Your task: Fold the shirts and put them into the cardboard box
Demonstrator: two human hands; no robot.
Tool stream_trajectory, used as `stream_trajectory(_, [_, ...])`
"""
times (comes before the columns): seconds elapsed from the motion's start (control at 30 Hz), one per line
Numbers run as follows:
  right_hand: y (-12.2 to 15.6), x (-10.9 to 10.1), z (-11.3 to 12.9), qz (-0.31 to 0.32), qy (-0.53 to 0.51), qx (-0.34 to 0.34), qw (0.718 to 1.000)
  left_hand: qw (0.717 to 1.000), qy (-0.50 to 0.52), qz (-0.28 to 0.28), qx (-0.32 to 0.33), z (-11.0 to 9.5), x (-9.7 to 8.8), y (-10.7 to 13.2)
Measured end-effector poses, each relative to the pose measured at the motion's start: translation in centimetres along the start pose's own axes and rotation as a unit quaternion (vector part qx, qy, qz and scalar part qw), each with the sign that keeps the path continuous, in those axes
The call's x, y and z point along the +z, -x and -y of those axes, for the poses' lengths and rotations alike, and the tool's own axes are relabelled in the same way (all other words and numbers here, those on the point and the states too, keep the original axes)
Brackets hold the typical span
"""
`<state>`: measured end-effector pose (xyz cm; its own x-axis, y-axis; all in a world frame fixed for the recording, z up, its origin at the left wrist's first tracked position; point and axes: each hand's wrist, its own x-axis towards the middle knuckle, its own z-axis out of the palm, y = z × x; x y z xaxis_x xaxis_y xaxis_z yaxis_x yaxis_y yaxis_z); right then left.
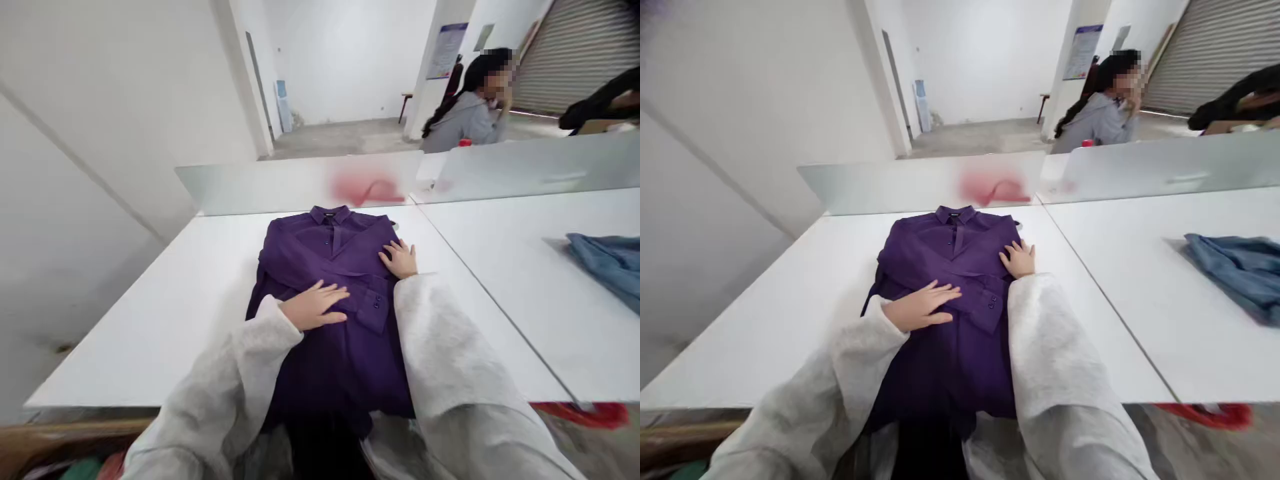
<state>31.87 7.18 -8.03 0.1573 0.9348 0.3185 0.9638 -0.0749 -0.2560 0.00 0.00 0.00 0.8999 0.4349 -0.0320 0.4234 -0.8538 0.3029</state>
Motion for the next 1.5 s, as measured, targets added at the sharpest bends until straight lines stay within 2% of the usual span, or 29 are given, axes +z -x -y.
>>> stream_trajectory(0.1, [-0.1,-0.1,0.1,-0.04,-0.016,0.002,0.999,0.988,-0.013,-0.097,-0.117,5.0,-0.7,1.5])
stream_trajectory(0.17, [-0.1,-0.5,0.1,-0.067,-0.04,-0.014,0.997,0.959,-0.025,-0.185,-0.211,8.3,-1.3,2.7])
stream_trajectory(0.23, [-0.1,-1.4,0.2,-0.079,-0.07,-0.038,0.994,0.931,-0.039,-0.242,-0.271,11.4,-1.8,4.2])
stream_trajectory(0.33, [0.3,-3.4,0.3,-0.042,-0.095,-0.047,0.993,0.9,-0.049,-0.29,-0.322,14.8,-2.2,6.2])
stream_trajectory(0.4, [1.0,-4.7,0.4,0.007,-0.117,-0.033,0.993,0.889,-0.046,-0.305,-0.338,16.1,-2.4,7.2])
stream_trajectory(0.47, [2.2,-5.6,0.5,0.059,-0.162,-0.014,0.985,0.895,-0.035,-0.3,-0.327,16.7,-2.5,7.8])
stream_trajectory(0.53, [4.0,-5.8,0.7,0.098,-0.199,0.01,0.975,0.919,-0.021,-0.271,-0.286,16.9,-2.5,8.2])
stream_trajectory(0.63, [6.5,-5.2,1.3,0.118,-0.18,0.008,0.977,0.941,-0.026,-0.242,-0.234,16.9,-2.2,8.6])
stream_trajectory(0.77, [7.9,-4.2,1.9,0.121,-0.151,-0.064,0.979,0.942,-0.086,-0.281,-0.165,17.0,-1.0,8.8])
stream_trajectory(0.87, [7.9,-4.6,2.2,0.097,-0.176,-0.133,0.971,0.957,-0.098,-0.25,-0.106,17.0,0.1,8.5])
stream_trajectory(0.97, [8.4,-5.6,2.4,0.094,-0.178,-0.219,0.955,0.967,-0.122,-0.198,-0.105,17.2,0.9,8.0])
stream_trajectory(1.07, [9.5,-6.7,2.7,0.152,-0.16,-0.286,0.932,0.957,-0.169,-0.182,-0.147,17.7,0.9,8.0])
stream_trajectory(1.17, [10.3,-7.1,3.1,0.185,-0.167,-0.249,0.936,0.946,-0.19,-0.186,-0.187,18.3,0.4,7.9])
stream_trajectory(1.27, [9.9,-6.7,3.9,0.171,-0.172,-0.129,0.961,0.945,-0.192,-0.179,-0.193,18.6,-0.2,7.4])
stream_trajectory(1.33, [9.3,-6.2,4.4,0.174,-0.154,-0.076,0.97,0.951,-0.185,-0.171,-0.178,18.7,-0.3,6.6])
stream_trajectory(1.43, [8.6,-5.7,4.9,0.212,-0.145,-0.076,0.963,0.959,-0.17,-0.165,-0.156,18.9,0.1,5.8])
stream_trajectory(1.5, [8.5,-5.5,5.0,0.218,-0.153,-0.052,0.963,0.958,-0.166,-0.166,-0.163,19.2,0.5,5.7])
